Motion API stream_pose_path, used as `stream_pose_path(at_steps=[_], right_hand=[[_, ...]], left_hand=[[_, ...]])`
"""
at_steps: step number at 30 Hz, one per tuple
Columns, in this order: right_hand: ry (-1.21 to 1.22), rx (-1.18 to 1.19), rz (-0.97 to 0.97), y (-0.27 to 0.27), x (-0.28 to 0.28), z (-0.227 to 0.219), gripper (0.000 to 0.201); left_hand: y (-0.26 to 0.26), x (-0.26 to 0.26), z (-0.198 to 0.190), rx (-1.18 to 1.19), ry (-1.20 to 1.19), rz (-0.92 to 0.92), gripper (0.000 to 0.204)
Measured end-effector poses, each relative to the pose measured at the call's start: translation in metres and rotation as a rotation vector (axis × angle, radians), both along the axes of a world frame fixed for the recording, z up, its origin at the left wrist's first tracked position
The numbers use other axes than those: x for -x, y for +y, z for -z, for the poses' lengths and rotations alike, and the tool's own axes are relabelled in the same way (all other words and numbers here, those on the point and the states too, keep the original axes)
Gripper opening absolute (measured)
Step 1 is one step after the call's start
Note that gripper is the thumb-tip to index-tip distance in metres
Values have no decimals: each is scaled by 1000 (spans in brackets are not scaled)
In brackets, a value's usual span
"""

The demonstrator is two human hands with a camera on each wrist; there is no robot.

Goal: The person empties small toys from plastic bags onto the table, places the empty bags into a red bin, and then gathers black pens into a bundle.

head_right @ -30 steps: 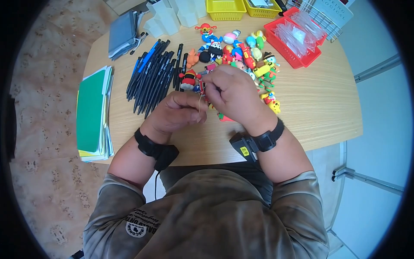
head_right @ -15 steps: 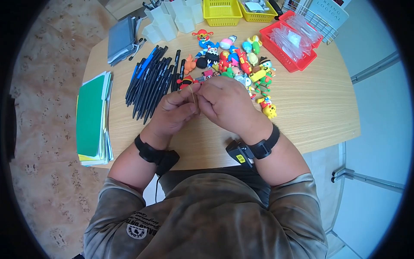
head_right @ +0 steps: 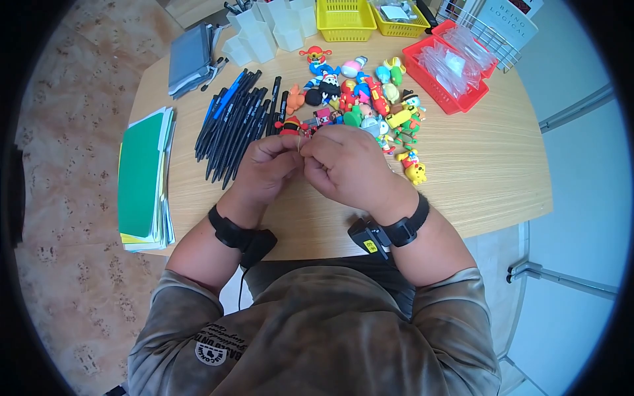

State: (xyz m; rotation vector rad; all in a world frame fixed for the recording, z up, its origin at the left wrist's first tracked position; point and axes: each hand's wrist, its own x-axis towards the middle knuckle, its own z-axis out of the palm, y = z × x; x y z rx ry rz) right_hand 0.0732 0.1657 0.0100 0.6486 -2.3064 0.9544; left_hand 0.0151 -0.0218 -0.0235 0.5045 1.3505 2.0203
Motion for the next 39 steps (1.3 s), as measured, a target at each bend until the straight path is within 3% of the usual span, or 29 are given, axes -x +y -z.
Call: stream_pose_path(at_steps=[5,11,23,27,29,30,33,35,37,39], right_hand=[[-34,31,-19,-1,0,-1,16],[-14,122,-66,-3,-1,-1,17],[61,219,-90,-1,-2,-6,15],[1,298,-185,0,-6,-2,11],[-347,649,-420,-1,-12,2,7],[-412,595,-347,1,-17,2,7],[-520,664,-456,1,-18,-3,7],[-508,629,-415,-1,-17,-5,5],[-420,357,-293,-2,-16,-10,5],[-330,238,-261,-3,-11,-11,6]], left_hand=[[-4,3,10,-5,84,17,16],[0,-5,-2,-150,-61,27,11],[-1,-5,0,-59,143,33,11],[0,-7,-6,-12,154,71,11],[1,-7,-8,23,173,58,11],[1,-6,-9,52,202,77,10],[0,-4,-5,61,230,116,8],[-1,-2,0,42,229,135,8],[0,-1,2,-4,241,155,8],[-1,-1,0,21,274,165,9]])
